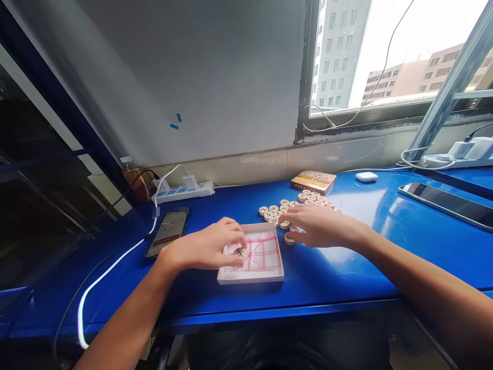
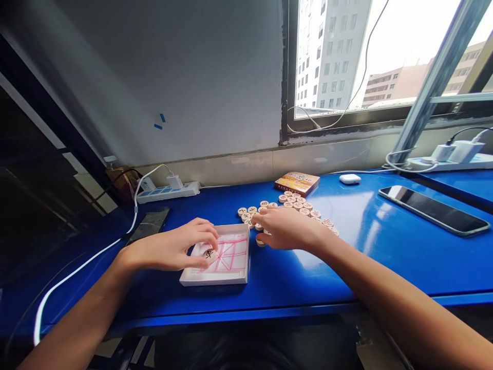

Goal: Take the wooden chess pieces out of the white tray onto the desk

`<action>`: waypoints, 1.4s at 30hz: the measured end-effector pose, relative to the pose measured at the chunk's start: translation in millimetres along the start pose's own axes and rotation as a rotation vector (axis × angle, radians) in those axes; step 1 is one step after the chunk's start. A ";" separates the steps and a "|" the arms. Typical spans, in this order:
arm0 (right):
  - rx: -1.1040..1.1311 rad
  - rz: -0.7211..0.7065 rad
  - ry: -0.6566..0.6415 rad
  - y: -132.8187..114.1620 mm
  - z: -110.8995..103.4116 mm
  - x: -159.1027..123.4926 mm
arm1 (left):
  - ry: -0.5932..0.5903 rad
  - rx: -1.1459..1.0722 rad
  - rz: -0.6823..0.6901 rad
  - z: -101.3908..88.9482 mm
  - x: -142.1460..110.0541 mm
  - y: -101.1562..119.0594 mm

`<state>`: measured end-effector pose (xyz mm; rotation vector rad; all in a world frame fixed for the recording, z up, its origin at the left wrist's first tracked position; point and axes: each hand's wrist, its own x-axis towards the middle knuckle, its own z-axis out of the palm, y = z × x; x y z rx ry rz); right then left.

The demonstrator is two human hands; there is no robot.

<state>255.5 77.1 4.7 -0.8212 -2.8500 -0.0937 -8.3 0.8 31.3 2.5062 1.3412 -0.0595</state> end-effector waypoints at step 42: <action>0.198 -0.218 0.255 -34.1 16.2 5.5 | 0.179 0.188 0.149 17.1 21.5 27.1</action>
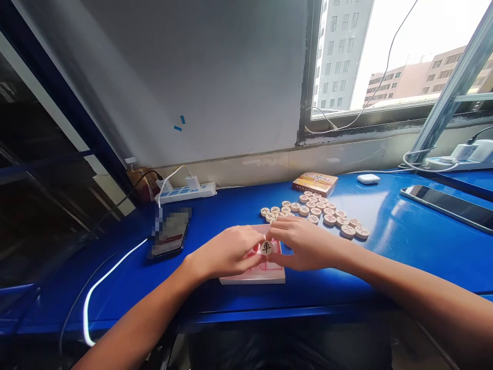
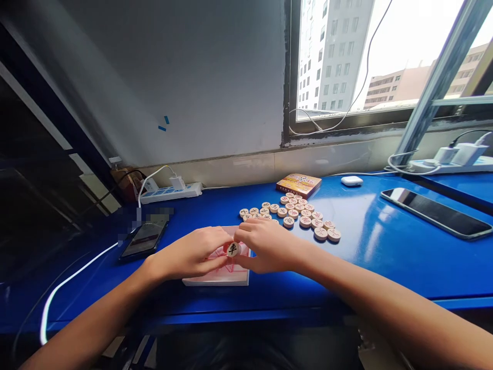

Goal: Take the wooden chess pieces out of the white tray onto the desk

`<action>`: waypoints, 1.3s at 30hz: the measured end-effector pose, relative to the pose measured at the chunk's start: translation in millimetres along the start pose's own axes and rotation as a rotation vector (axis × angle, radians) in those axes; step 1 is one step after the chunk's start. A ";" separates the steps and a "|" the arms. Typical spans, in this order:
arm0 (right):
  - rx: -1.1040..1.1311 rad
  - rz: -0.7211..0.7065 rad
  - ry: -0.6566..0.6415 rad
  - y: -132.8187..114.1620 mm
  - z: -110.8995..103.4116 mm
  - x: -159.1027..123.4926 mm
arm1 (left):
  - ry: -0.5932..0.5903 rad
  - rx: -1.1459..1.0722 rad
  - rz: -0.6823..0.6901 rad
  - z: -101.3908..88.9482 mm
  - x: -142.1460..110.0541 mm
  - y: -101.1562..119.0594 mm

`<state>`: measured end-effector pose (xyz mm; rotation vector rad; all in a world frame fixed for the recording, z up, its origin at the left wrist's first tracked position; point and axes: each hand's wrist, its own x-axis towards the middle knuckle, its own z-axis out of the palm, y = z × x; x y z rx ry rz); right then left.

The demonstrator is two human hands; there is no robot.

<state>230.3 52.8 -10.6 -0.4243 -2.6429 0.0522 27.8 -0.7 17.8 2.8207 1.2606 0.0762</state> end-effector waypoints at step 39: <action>-0.031 -0.012 -0.086 -3.0 -6.3 -0.3 | 0.043 -0.023 0.076 -1.1 -1.1 1.7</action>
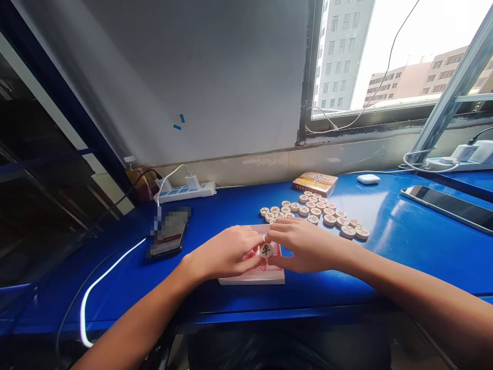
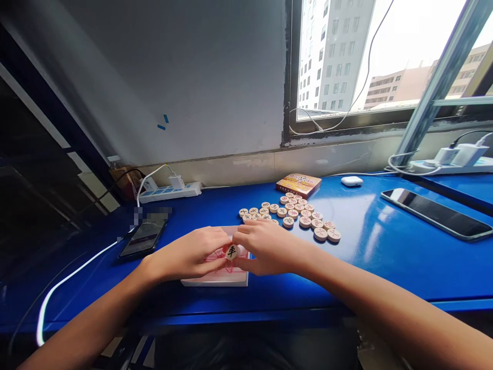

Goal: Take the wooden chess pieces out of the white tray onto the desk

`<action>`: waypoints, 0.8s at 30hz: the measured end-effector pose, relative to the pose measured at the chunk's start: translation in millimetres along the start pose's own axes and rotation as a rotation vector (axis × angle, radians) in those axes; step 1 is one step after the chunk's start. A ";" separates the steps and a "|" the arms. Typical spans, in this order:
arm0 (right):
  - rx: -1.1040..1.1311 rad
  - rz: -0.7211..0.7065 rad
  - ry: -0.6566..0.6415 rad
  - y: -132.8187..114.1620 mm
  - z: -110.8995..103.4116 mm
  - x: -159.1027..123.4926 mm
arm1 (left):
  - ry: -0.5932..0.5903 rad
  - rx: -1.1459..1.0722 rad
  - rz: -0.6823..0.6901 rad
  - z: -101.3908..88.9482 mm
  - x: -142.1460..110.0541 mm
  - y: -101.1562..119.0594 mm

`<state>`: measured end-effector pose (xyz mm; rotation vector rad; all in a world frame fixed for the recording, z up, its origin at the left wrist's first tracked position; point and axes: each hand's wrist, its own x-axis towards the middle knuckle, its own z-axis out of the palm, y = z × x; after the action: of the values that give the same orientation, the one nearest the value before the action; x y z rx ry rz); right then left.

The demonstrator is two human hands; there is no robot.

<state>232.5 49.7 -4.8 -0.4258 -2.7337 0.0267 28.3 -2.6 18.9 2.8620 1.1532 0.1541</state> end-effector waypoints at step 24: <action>-0.142 0.274 0.218 49.4 -31.5 -5.6 | 0.089 -0.006 -0.141 15.8 13.5 -29.9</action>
<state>263.3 94.0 18.8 -0.7920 -2.4540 -0.1351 19.1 28.1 1.6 2.7815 1.3629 0.2808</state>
